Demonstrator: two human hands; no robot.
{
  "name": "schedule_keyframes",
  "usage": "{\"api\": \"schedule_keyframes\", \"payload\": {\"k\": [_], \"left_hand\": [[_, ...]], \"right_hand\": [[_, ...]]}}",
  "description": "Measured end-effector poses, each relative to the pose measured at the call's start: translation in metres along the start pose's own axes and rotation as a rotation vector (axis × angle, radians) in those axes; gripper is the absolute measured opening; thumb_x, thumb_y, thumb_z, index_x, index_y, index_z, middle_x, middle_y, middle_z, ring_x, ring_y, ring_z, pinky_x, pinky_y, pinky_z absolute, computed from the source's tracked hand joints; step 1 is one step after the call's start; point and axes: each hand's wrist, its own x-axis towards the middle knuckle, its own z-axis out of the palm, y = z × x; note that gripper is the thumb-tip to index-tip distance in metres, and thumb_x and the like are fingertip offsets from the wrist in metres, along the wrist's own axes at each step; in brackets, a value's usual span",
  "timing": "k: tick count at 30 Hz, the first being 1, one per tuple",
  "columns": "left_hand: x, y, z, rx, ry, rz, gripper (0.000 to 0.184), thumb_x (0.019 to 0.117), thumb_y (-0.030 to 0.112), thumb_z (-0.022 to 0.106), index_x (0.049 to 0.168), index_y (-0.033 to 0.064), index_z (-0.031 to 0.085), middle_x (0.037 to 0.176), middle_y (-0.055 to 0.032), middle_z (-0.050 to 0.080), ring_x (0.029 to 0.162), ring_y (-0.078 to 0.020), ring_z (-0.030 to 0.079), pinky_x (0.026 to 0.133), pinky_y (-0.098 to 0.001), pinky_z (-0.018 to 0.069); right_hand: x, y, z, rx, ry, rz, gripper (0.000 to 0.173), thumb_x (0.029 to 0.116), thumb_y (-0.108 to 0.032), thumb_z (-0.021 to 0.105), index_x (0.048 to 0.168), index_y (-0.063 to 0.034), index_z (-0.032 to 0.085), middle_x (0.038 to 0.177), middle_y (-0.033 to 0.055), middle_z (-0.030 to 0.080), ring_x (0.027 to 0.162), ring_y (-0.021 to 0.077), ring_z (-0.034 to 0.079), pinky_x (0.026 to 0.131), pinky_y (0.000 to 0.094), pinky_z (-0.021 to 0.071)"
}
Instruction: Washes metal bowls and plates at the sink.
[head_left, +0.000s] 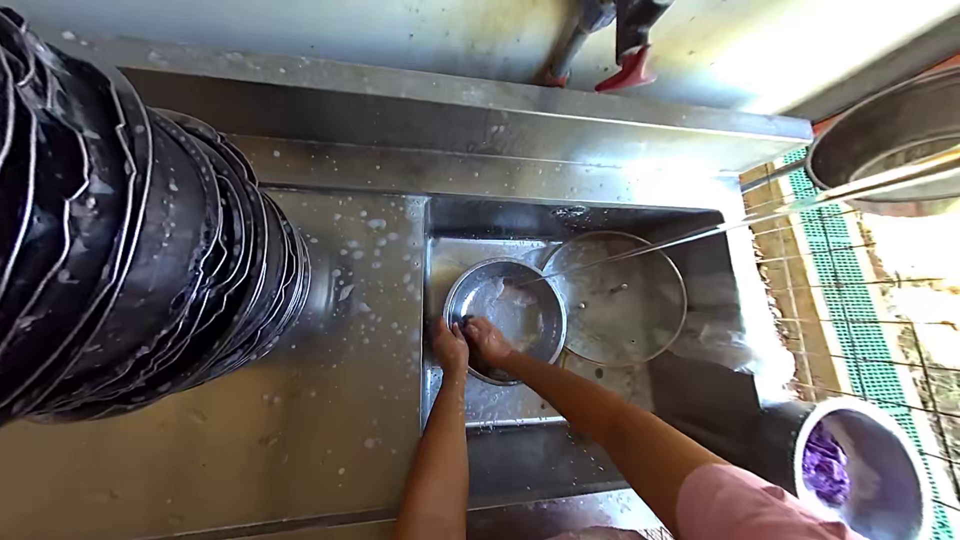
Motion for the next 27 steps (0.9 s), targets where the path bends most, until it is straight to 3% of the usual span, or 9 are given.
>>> {"api": "schedule_keyframes", "payload": {"k": [2, 4, 6, 10, 14, 18, 20, 23, 27], "left_hand": [[-0.001, -0.001, 0.001, -0.008, -0.022, 0.014, 0.052, 0.1033, 0.01, 0.056, 0.149, -0.0068, 0.041, 0.126, -0.0329, 0.063, 0.12, -0.0447, 0.063, 0.105, -0.0546, 0.0471], [-0.002, 0.005, 0.0, -0.041, -0.03, 0.026, 0.057, 0.098, 0.004, 0.06, 0.149, -0.0094, 0.039, 0.132, -0.0344, 0.059, 0.125, -0.0452, 0.059, 0.108, -0.0543, 0.0444], [-0.004, 0.014, -0.004, -0.05, -0.048, 0.016, 0.06, 0.094, -0.001, 0.063, 0.148, -0.0094, 0.039, 0.135, -0.0338, 0.057, 0.127, -0.0438, 0.057, 0.109, -0.0535, 0.0439], [-0.005, 0.032, -0.024, 0.017, -0.093, -0.027, 0.063, 0.0902, -0.003, 0.066, 0.148, -0.0068, 0.041, 0.133, -0.0308, 0.06, 0.126, -0.0412, 0.059, 0.107, -0.0529, 0.0455], [-0.009, 0.044, -0.028, 0.036, -0.12, -0.007, 0.062, 0.0903, -0.003, 0.064, 0.148, -0.0064, 0.042, 0.133, -0.031, 0.06, 0.126, -0.0408, 0.059, 0.107, -0.0524, 0.0447], [-0.003, 0.038, -0.028, 0.028, -0.1, 0.008, 0.059, 0.091, -0.003, 0.064, 0.147, -0.0071, 0.045, 0.136, -0.0302, 0.058, 0.13, -0.0404, 0.057, 0.11, -0.052, 0.0424], [-0.007, 0.038, -0.028, 0.066, -0.123, -0.017, 0.057, 0.0914, -0.001, 0.065, 0.145, -0.0065, 0.047, 0.136, -0.0295, 0.058, 0.13, -0.0405, 0.056, 0.11, -0.0524, 0.0426], [-0.006, 0.043, -0.03, 0.026, -0.11, -0.003, 0.053, 0.0915, -0.001, 0.065, 0.142, -0.0074, 0.05, 0.131, -0.0301, 0.061, 0.125, -0.0403, 0.059, 0.108, -0.0529, 0.0442], [-0.001, 0.033, -0.025, 0.006, -0.077, 0.008, 0.049, 0.0926, 0.0, 0.064, 0.14, -0.0067, 0.054, 0.131, -0.0293, 0.062, 0.125, -0.0404, 0.06, 0.108, -0.0536, 0.0443]], "right_hand": [[0.031, -0.001, -0.03, 0.021, 0.149, 0.187, 0.037, 0.1015, -0.008, 0.051, 0.135, 0.005, 0.06, 0.145, 0.0306, 0.052, 0.139, 0.0411, 0.049, 0.117, 0.0475, 0.0402], [0.065, -0.003, -0.056, 0.243, 0.52, 0.484, 0.039, 0.1003, -0.01, 0.057, 0.136, 0.0055, 0.058, 0.15, 0.0345, 0.043, 0.138, 0.0458, 0.048, 0.114, 0.0509, 0.0436], [0.076, -0.007, -0.05, 0.349, 0.653, 0.5, 0.044, 0.1, -0.011, 0.059, 0.14, 0.0051, 0.053, 0.152, 0.033, 0.041, 0.138, 0.045, 0.047, 0.114, 0.0499, 0.0441], [0.06, -0.011, -0.027, 0.116, 0.492, -0.062, 0.032, 0.0988, 0.0, 0.052, 0.126, 0.003, 0.069, 0.133, 0.0285, 0.063, 0.126, 0.0415, 0.061, 0.109, 0.049, 0.0491], [0.078, 0.013, -0.075, 0.131, 0.552, 0.276, 0.036, 0.0993, -0.004, 0.056, 0.133, -0.0076, 0.068, 0.139, 0.0251, 0.058, 0.126, 0.0423, 0.059, 0.105, 0.0562, 0.0494], [0.062, -0.01, -0.055, 0.029, 0.321, -0.134, 0.032, 0.0999, -0.003, 0.054, 0.128, -0.0018, 0.07, 0.133, 0.0285, 0.062, 0.12, 0.0402, 0.064, 0.103, 0.0496, 0.0529], [0.057, -0.001, -0.07, -0.006, 0.327, -0.059, 0.032, 0.1002, -0.003, 0.054, 0.126, -0.0052, 0.072, 0.132, 0.0257, 0.064, 0.117, 0.0401, 0.066, 0.099, 0.0524, 0.0545], [0.071, 0.016, -0.081, 0.019, 0.373, 0.183, 0.036, 0.1018, -0.007, 0.052, 0.134, -0.0115, 0.068, 0.147, 0.0182, 0.054, 0.128, 0.0371, 0.06, 0.106, 0.0532, 0.0504], [0.055, -0.009, -0.056, -0.107, 0.227, -0.325, 0.039, 0.0942, 0.006, 0.055, 0.13, -0.0015, 0.069, 0.144, 0.0219, 0.059, 0.132, 0.0431, 0.057, 0.104, 0.0556, 0.0504]]}}
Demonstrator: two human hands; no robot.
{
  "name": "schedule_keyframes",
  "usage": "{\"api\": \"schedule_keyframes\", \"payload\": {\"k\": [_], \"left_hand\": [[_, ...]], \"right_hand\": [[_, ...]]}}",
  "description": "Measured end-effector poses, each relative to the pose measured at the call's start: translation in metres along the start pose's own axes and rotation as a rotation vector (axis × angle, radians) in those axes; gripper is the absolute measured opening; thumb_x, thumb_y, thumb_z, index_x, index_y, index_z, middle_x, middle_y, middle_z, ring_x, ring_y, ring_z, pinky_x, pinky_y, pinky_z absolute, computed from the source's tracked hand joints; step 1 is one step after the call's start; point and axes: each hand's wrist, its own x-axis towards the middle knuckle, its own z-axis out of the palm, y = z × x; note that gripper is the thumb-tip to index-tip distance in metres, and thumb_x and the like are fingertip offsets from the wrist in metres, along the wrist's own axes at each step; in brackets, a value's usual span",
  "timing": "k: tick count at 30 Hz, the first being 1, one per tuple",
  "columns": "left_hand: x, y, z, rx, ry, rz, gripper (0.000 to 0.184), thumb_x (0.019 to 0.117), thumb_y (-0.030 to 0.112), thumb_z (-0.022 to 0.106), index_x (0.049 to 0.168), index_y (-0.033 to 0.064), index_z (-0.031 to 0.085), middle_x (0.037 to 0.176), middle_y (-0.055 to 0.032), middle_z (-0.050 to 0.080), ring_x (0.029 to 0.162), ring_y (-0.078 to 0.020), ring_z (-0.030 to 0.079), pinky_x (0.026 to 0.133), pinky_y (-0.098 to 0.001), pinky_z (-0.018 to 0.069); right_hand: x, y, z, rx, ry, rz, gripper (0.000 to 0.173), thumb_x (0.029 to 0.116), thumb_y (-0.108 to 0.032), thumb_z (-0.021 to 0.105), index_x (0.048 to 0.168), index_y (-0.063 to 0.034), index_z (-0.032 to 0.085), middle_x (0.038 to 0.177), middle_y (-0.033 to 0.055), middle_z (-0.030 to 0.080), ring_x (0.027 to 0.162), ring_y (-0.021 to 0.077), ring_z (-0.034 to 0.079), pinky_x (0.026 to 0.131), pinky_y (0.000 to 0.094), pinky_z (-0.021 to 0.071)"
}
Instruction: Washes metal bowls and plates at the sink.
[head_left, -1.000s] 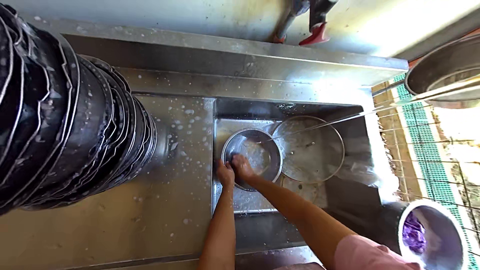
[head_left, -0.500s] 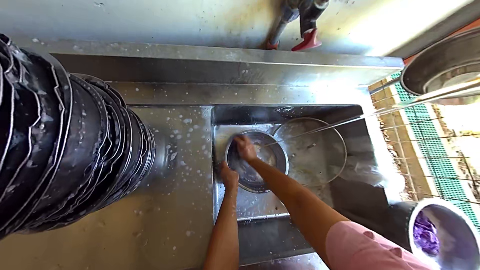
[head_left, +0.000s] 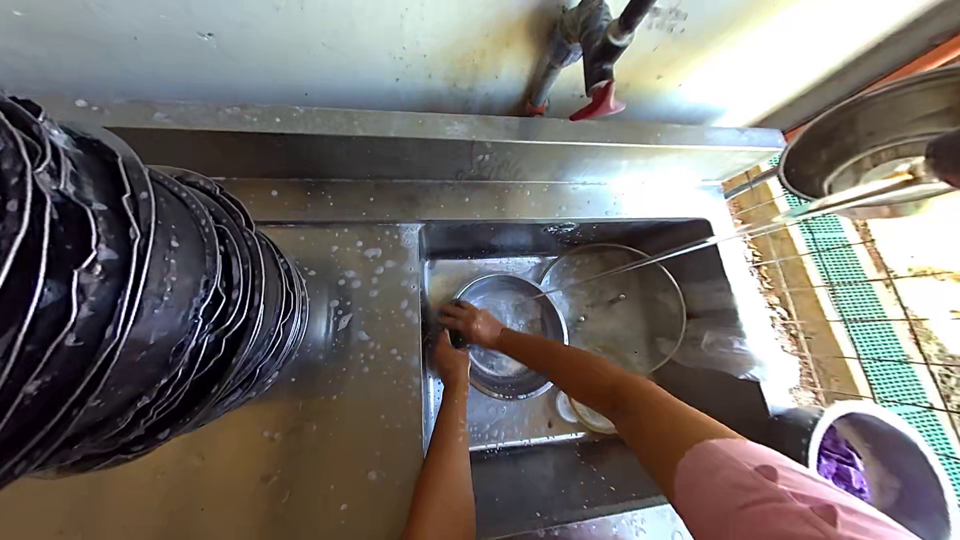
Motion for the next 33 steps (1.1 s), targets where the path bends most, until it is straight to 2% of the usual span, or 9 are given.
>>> {"api": "schedule_keyframes", "payload": {"k": [5, 10, 12, 15, 16, 20, 25, 29, 33], "left_hand": [[-0.001, -0.001, 0.001, -0.027, 0.04, -0.028, 0.047, 0.0941, -0.001, 0.061, 0.14, -0.0056, 0.053, 0.128, -0.0294, 0.063, 0.123, -0.0406, 0.061, 0.106, -0.0542, 0.0461], [0.001, -0.003, -0.001, 0.029, 0.025, 0.035, 0.043, 0.0974, 0.006, 0.062, 0.137, -0.0082, 0.056, 0.129, -0.0299, 0.063, 0.124, -0.041, 0.061, 0.108, -0.0537, 0.0442], [-0.002, -0.003, -0.001, 0.021, 0.004, 0.006, 0.042, 0.0968, 0.003, 0.061, 0.137, -0.0078, 0.056, 0.129, -0.0299, 0.063, 0.125, -0.0414, 0.06, 0.109, -0.0535, 0.0438], [-0.003, 0.003, -0.003, 0.003, 0.011, -0.019, 0.041, 0.094, 0.0, 0.062, 0.134, -0.0073, 0.058, 0.127, -0.0301, 0.064, 0.123, -0.0407, 0.06, 0.107, -0.0542, 0.0441], [-0.003, 0.002, -0.003, 0.013, 0.007, -0.019, 0.041, 0.0934, 0.0, 0.063, 0.133, -0.0072, 0.058, 0.127, -0.0298, 0.064, 0.123, -0.0404, 0.06, 0.107, -0.054, 0.0444], [-0.001, -0.003, 0.0, 0.017, 0.039, 0.005, 0.037, 0.0946, 0.002, 0.063, 0.13, -0.0072, 0.061, 0.122, -0.0291, 0.066, 0.12, -0.0411, 0.063, 0.105, -0.0546, 0.0462], [-0.006, 0.002, -0.003, -0.015, 0.023, -0.01, 0.045, 0.0922, -0.002, 0.063, 0.137, -0.0058, 0.057, 0.129, -0.0289, 0.063, 0.125, -0.0406, 0.06, 0.108, -0.0538, 0.0443], [-0.004, -0.002, -0.002, -0.016, 0.052, 0.006, 0.036, 0.0953, 0.004, 0.064, 0.13, -0.0078, 0.061, 0.121, -0.0297, 0.066, 0.118, -0.0417, 0.063, 0.104, -0.0557, 0.0466], [-0.007, 0.007, -0.006, -0.034, 0.039, -0.034, 0.042, 0.096, 0.001, 0.06, 0.137, -0.0058, 0.056, 0.127, -0.0292, 0.064, 0.123, -0.0405, 0.061, 0.106, -0.0541, 0.045]], "right_hand": [[0.033, 0.035, -0.051, -0.076, -0.181, 0.522, 0.049, 0.0937, 0.0, 0.06, 0.142, -0.0072, 0.059, 0.146, 0.0206, 0.055, 0.137, 0.0449, 0.048, 0.105, 0.064, 0.0453], [0.011, -0.007, -0.018, -0.06, -0.29, -0.127, 0.038, 0.0915, 0.009, 0.06, 0.128, 0.0025, 0.067, 0.135, 0.0227, 0.064, 0.131, 0.0434, 0.056, 0.107, 0.0568, 0.0466], [0.002, 0.001, -0.024, -0.031, -0.121, 0.078, 0.037, 0.0942, 0.008, 0.055, 0.128, 0.0006, 0.069, 0.134, 0.0197, 0.067, 0.13, 0.0397, 0.06, 0.108, 0.0533, 0.0487], [0.015, 0.027, -0.045, 0.011, -0.061, 0.606, 0.042, 0.1009, -0.003, 0.05, 0.14, -0.0083, 0.062, 0.147, 0.0161, 0.057, 0.14, 0.039, 0.049, 0.112, 0.0581, 0.0428], [0.014, 0.025, -0.035, 0.014, -0.05, 0.594, 0.04, 0.1015, -0.005, 0.05, 0.14, -0.007, 0.062, 0.147, 0.0164, 0.057, 0.14, 0.0383, 0.049, 0.113, 0.0561, 0.0423], [0.002, -0.01, -0.007, -0.004, -0.078, -0.005, 0.035, 0.0942, 0.006, 0.055, 0.126, 0.0039, 0.069, 0.136, 0.0222, 0.065, 0.13, 0.0415, 0.059, 0.108, 0.0526, 0.0482], [0.018, 0.026, -0.036, -0.007, -0.124, 0.52, 0.043, 0.099, 0.0, 0.052, 0.14, -0.0085, 0.062, 0.146, 0.0154, 0.058, 0.139, 0.0374, 0.05, 0.112, 0.0573, 0.043], [0.006, -0.013, -0.011, -0.005, -0.124, -0.034, 0.037, 0.0928, 0.007, 0.058, 0.129, 0.0055, 0.067, 0.138, 0.0242, 0.063, 0.132, 0.0431, 0.057, 0.111, 0.0539, 0.0456], [0.03, 0.038, -0.057, -0.02, -0.174, 0.553, 0.046, 0.0942, 0.0, 0.061, 0.14, -0.0053, 0.06, 0.144, 0.0231, 0.056, 0.137, 0.0446, 0.049, 0.109, 0.0622, 0.0428]]}}
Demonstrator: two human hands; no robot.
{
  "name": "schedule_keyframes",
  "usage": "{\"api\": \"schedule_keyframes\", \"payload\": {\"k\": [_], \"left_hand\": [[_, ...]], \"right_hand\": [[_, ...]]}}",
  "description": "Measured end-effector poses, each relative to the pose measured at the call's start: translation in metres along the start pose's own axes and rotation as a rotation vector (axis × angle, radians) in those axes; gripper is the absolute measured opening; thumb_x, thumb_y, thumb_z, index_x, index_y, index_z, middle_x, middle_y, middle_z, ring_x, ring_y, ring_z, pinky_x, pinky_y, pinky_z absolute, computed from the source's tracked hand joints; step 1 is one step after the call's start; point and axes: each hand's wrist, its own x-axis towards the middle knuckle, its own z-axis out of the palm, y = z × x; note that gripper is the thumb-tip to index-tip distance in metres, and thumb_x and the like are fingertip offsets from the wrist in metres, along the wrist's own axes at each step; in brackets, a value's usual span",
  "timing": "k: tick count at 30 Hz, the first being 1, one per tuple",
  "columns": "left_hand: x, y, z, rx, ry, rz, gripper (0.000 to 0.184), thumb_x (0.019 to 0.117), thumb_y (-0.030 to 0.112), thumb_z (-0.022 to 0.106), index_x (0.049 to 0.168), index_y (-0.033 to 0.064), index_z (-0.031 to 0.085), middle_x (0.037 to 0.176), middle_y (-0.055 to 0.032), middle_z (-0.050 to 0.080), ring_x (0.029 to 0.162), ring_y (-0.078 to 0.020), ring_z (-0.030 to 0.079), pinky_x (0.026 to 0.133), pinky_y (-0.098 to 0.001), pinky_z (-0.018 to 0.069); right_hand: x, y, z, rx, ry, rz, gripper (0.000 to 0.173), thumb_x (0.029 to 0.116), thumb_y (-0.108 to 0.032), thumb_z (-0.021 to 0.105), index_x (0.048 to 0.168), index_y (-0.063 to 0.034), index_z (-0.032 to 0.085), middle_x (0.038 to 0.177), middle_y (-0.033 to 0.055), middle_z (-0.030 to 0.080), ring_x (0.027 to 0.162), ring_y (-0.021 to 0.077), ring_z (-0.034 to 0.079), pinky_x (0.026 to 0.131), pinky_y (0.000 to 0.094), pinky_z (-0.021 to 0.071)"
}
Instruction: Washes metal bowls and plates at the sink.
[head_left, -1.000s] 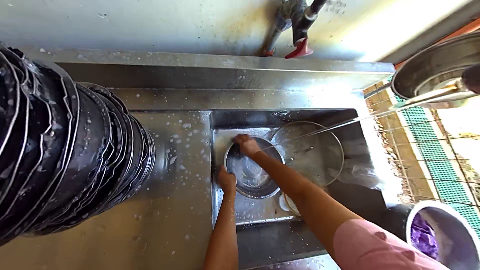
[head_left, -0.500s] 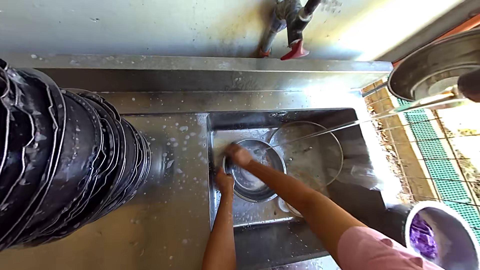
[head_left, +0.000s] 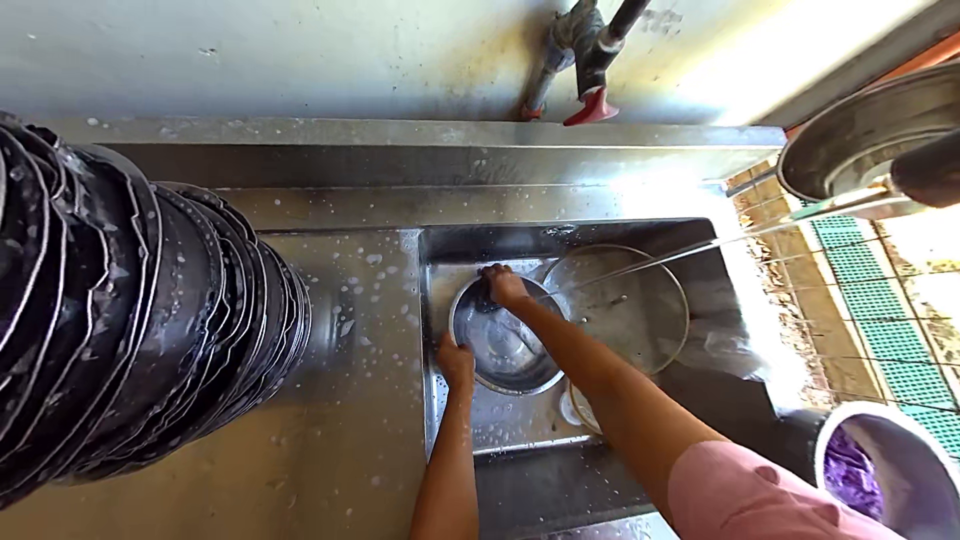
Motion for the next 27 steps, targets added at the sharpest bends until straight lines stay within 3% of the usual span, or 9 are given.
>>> {"api": "schedule_keyframes", "payload": {"k": [2, 6, 11, 13, 16, 21, 23, 25, 27], "left_hand": [[0.002, -0.002, 0.0, 0.022, -0.018, -0.002, 0.043, 0.0965, 0.003, 0.059, 0.139, -0.005, 0.055, 0.128, -0.0289, 0.064, 0.123, -0.0408, 0.061, 0.106, -0.0554, 0.0456], [0.006, -0.008, 0.004, 0.103, -0.08, 0.03, 0.038, 0.0965, 0.008, 0.064, 0.131, -0.007, 0.06, 0.125, -0.0289, 0.065, 0.121, -0.041, 0.062, 0.105, -0.055, 0.0457], [0.0, 0.0, 0.002, 0.066, -0.084, 0.013, 0.043, 0.0952, 0.001, 0.062, 0.137, -0.0063, 0.056, 0.129, -0.0297, 0.063, 0.125, -0.0406, 0.06, 0.108, -0.0539, 0.0439], [0.002, -0.001, 0.004, 0.051, -0.065, 0.029, 0.042, 0.0951, 0.0, 0.062, 0.136, -0.0063, 0.057, 0.129, -0.0289, 0.064, 0.124, -0.0394, 0.061, 0.108, -0.0532, 0.0442], [0.003, -0.005, 0.003, 0.076, -0.027, 0.041, 0.037, 0.0975, 0.004, 0.061, 0.132, -0.0074, 0.059, 0.123, -0.0294, 0.066, 0.12, -0.0411, 0.063, 0.105, -0.0546, 0.046], [-0.001, -0.007, 0.004, 0.029, 0.003, 0.045, 0.037, 0.0979, 0.003, 0.059, 0.134, -0.0077, 0.058, 0.124, -0.0299, 0.065, 0.12, -0.0408, 0.063, 0.105, -0.0543, 0.0461], [0.001, -0.011, 0.005, 0.051, -0.025, 0.046, 0.04, 0.097, 0.004, 0.059, 0.135, -0.0068, 0.057, 0.125, -0.0293, 0.065, 0.121, -0.0409, 0.062, 0.105, -0.0554, 0.0459], [0.006, -0.015, 0.009, 0.078, -0.024, 0.076, 0.035, 0.0962, 0.007, 0.062, 0.128, -0.0084, 0.062, 0.121, -0.0292, 0.067, 0.119, -0.0415, 0.063, 0.104, -0.0559, 0.0466], [0.006, -0.021, 0.015, 0.064, -0.018, 0.099, 0.035, 0.0972, 0.009, 0.063, 0.127, -0.01, 0.062, 0.121, -0.0302, 0.066, 0.12, -0.0424, 0.063, 0.106, -0.0553, 0.0458]], "right_hand": [[0.008, 0.002, 0.003, -0.024, -0.042, 0.005, 0.045, 0.093, -0.001, 0.062, 0.138, -0.0032, 0.061, 0.142, 0.0249, 0.057, 0.136, 0.0449, 0.049, 0.11, 0.0612, 0.0425], [-0.035, -0.029, 0.041, -0.117, -0.169, -0.628, 0.035, 0.0922, 0.009, 0.059, 0.126, 0.0058, 0.067, 0.134, 0.026, 0.063, 0.132, 0.0453, 0.054, 0.111, 0.0564, 0.043], [-0.016, -0.003, 0.0, -0.009, -0.034, 0.069, 0.042, 0.0992, -0.001, 0.052, 0.14, -0.0041, 0.06, 0.145, 0.0219, 0.057, 0.138, 0.0434, 0.049, 0.11, 0.0611, 0.0422], [-0.02, -0.013, 0.019, -0.019, -0.009, -0.027, 0.04, 0.1001, -0.001, 0.051, 0.139, -0.0013, 0.061, 0.146, 0.0217, 0.057, 0.139, 0.0412, 0.05, 0.112, 0.0567, 0.0431], [-0.04, -0.032, 0.047, -0.029, 0.002, -0.543, 0.036, 0.0948, 0.008, 0.053, 0.128, 0.0039, 0.068, 0.139, 0.0231, 0.062, 0.134, 0.0428, 0.055, 0.111, 0.0533, 0.0452], [-0.001, -0.007, 0.0, 0.019, -0.035, 0.1, 0.047, 0.0967, 0.001, 0.055, 0.143, -0.007, 0.059, 0.149, 0.0222, 0.052, 0.14, 0.0442, 0.045, 0.111, 0.0607, 0.042], [-0.004, -0.01, 0.019, -0.033, -0.08, -0.088, 0.042, 0.0955, 0.002, 0.056, 0.137, -0.0032, 0.063, 0.144, 0.0231, 0.057, 0.138, 0.0421, 0.048, 0.112, 0.0563, 0.0428], [-0.025, -0.024, 0.044, -0.087, -0.136, -0.536, 0.035, 0.0927, 0.009, 0.059, 0.126, 0.0028, 0.068, 0.135, 0.0242, 0.063, 0.134, 0.0427, 0.054, 0.112, 0.0545, 0.0431], [-0.035, -0.026, 0.04, -0.099, -0.158, -0.676, 0.038, 0.0942, 0.011, 0.055, 0.129, 0.0032, 0.066, 0.137, 0.0242, 0.062, 0.135, 0.0441, 0.052, 0.112, 0.0556, 0.0423]]}}
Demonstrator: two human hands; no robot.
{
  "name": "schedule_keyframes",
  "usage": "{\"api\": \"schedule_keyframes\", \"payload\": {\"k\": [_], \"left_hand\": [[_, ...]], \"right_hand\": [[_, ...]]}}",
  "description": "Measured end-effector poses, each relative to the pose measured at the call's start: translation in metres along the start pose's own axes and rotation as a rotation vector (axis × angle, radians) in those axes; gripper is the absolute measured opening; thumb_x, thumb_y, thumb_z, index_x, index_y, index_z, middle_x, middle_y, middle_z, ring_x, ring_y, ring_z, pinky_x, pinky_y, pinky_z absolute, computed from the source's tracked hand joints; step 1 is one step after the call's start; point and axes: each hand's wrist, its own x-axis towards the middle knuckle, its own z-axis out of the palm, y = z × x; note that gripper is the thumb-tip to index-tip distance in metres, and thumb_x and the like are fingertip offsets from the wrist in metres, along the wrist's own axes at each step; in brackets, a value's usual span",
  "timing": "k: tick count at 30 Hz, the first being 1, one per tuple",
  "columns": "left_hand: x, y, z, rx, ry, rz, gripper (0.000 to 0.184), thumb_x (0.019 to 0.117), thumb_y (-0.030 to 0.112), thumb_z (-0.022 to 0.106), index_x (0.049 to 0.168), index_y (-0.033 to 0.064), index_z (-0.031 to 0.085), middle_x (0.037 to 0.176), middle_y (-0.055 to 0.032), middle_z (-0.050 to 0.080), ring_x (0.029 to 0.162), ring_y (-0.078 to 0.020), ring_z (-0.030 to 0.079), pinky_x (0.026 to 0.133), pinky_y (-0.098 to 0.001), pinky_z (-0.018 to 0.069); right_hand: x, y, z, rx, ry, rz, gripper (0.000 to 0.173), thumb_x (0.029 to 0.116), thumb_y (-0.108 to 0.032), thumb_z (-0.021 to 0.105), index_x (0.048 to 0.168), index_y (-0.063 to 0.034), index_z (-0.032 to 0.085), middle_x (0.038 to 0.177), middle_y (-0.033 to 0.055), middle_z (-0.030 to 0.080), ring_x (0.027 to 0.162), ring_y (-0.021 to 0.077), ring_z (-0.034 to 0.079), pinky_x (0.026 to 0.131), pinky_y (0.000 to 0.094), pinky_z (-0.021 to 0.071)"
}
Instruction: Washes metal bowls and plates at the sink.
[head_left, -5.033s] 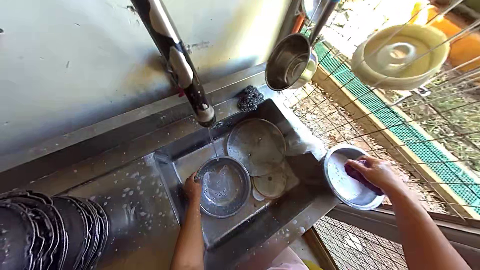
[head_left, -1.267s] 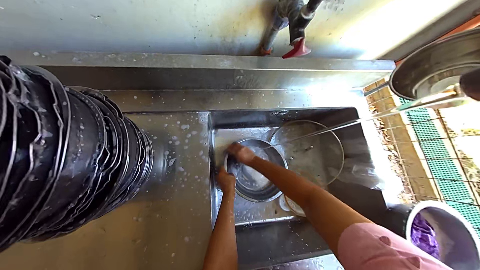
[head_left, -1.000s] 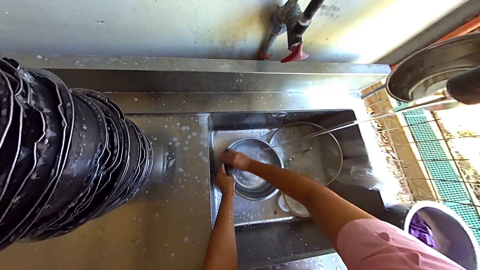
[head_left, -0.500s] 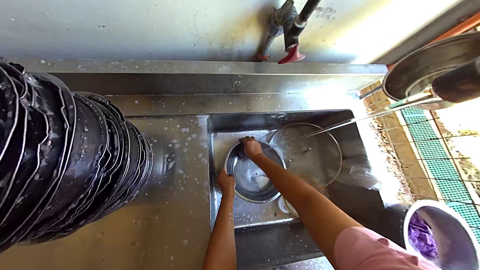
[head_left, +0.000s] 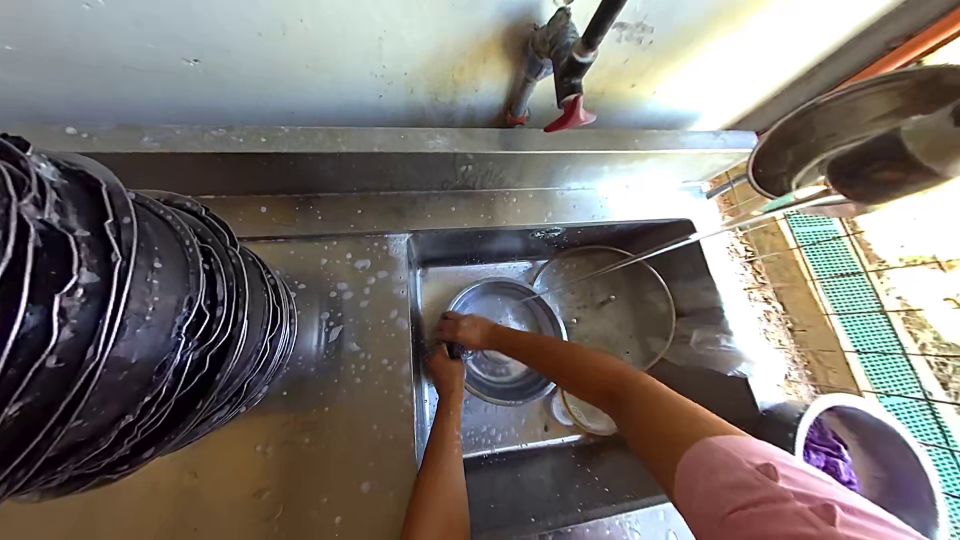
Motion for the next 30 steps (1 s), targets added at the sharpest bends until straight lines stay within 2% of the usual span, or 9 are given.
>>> {"api": "schedule_keyframes", "payload": {"k": [5, 10, 14, 18, 20, 23, 25, 28, 30], "left_hand": [[0.001, 0.006, -0.003, -0.021, -0.016, -0.091, 0.039, 0.0983, 0.009, 0.062, 0.133, -0.0078, 0.058, 0.125, -0.0305, 0.064, 0.122, -0.0417, 0.061, 0.106, -0.0547, 0.0453], [0.001, 0.003, -0.003, 0.036, -0.019, -0.047, 0.04, 0.0988, 0.009, 0.061, 0.135, -0.0077, 0.057, 0.125, -0.0302, 0.065, 0.122, -0.0425, 0.062, 0.106, -0.0556, 0.0454], [0.001, -0.001, 0.003, -0.077, 0.029, -0.082, 0.039, 0.1012, 0.01, 0.06, 0.136, -0.0077, 0.056, 0.126, -0.0302, 0.064, 0.123, -0.0411, 0.061, 0.108, -0.053, 0.0445], [0.001, -0.012, 0.014, -0.11, 0.125, -0.054, 0.036, 0.1044, 0.015, 0.058, 0.131, -0.009, 0.059, 0.118, -0.0307, 0.067, 0.117, -0.0422, 0.064, 0.104, -0.0536, 0.0466], [0.002, -0.018, 0.018, -0.091, 0.155, -0.028, 0.037, 0.1071, 0.019, 0.053, 0.128, -0.0104, 0.06, 0.114, -0.031, 0.068, 0.112, -0.0431, 0.066, 0.101, -0.0547, 0.048], [0.001, -0.026, 0.019, -0.076, 0.185, -0.055, 0.04, 0.1087, 0.021, 0.05, 0.134, -0.0096, 0.055, 0.114, -0.0314, 0.068, 0.111, -0.0437, 0.067, 0.099, -0.0558, 0.0499], [0.004, -0.026, 0.016, -0.083, 0.173, -0.086, 0.046, 0.1086, 0.021, 0.05, 0.145, -0.0071, 0.046, 0.12, -0.0315, 0.066, 0.115, -0.0436, 0.065, 0.102, -0.0556, 0.0493], [0.002, -0.03, 0.017, -0.045, 0.161, -0.082, 0.048, 0.1056, 0.016, 0.055, 0.147, -0.0069, 0.045, 0.124, -0.0313, 0.065, 0.118, -0.0442, 0.064, 0.104, -0.0546, 0.0479], [0.002, -0.027, 0.019, 0.011, 0.135, -0.068, 0.05, 0.1036, 0.015, 0.058, 0.147, -0.0067, 0.046, 0.126, -0.0301, 0.065, 0.119, -0.0429, 0.064, 0.104, -0.0538, 0.0478]], "right_hand": [[-0.004, 0.044, -0.025, 0.083, 0.198, 0.69, 0.045, 0.0997, 0.001, 0.05, 0.143, -0.0068, 0.058, 0.146, 0.0228, 0.054, 0.139, 0.0431, 0.047, 0.11, 0.0581, 0.0435], [0.0, 0.003, 0.009, 0.017, 0.05, 0.027, 0.037, 0.0963, 0.009, 0.052, 0.129, 0.0013, 0.067, 0.135, 0.0242, 0.063, 0.132, 0.0434, 0.055, 0.11, 0.0537, 0.0451], [-0.027, 0.041, -0.012, -0.076, 0.276, 0.542, 0.047, 0.0979, 0.001, 0.052, 0.143, -0.0094, 0.06, 0.146, 0.0203, 0.057, 0.134, 0.0402, 0.055, 0.105, 0.0568, 0.0492], [-0.049, 0.049, 0.031, -0.104, 0.361, 0.887, 0.063, 0.1005, -0.003, 0.045, 0.162, -0.0078, 0.03, 0.168, 0.0223, 0.022, 0.145, 0.0465, 0.04, 0.115, 0.0608, 0.0344], [-0.036, 0.021, 0.056, 0.006, 0.352, 0.878, 0.062, 0.1009, -0.011, 0.048, 0.16, -0.0056, 0.033, 0.17, 0.0209, 0.019, 0.148, 0.0452, 0.035, 0.115, 0.0623, 0.0331], [-0.023, -0.029, 0.096, 0.175, 0.276, 0.64, 0.048, 0.106, -0.025, 0.048, 0.149, -0.0048, 0.053, 0.165, 0.014, 0.036, 0.147, 0.0386, 0.041, 0.115, 0.0607, 0.0354], [-0.052, -0.04, 0.099, 0.254, 0.122, 0.469, 0.041, 0.1049, -0.017, 0.049, 0.143, -0.007, 0.06, 0.162, 0.0092, 0.042, 0.147, 0.0358, 0.042, 0.115, 0.0602, 0.0337], [-0.115, -0.011, 0.065, 0.034, -0.199, 0.425, 0.052, 0.0993, 0.002, 0.05, 0.15, -0.0093, 0.052, 0.167, 0.008, 0.034, 0.15, 0.0391, 0.034, 0.117, 0.0656, 0.0277], [-0.123, 0.023, 0.036, -0.147, -0.198, 0.51, 0.062, 0.0987, 0.006, 0.044, 0.159, -0.0018, 0.034, 0.17, 0.0158, 0.023, 0.154, 0.0423, 0.026, 0.121, 0.0667, 0.0182]]}}
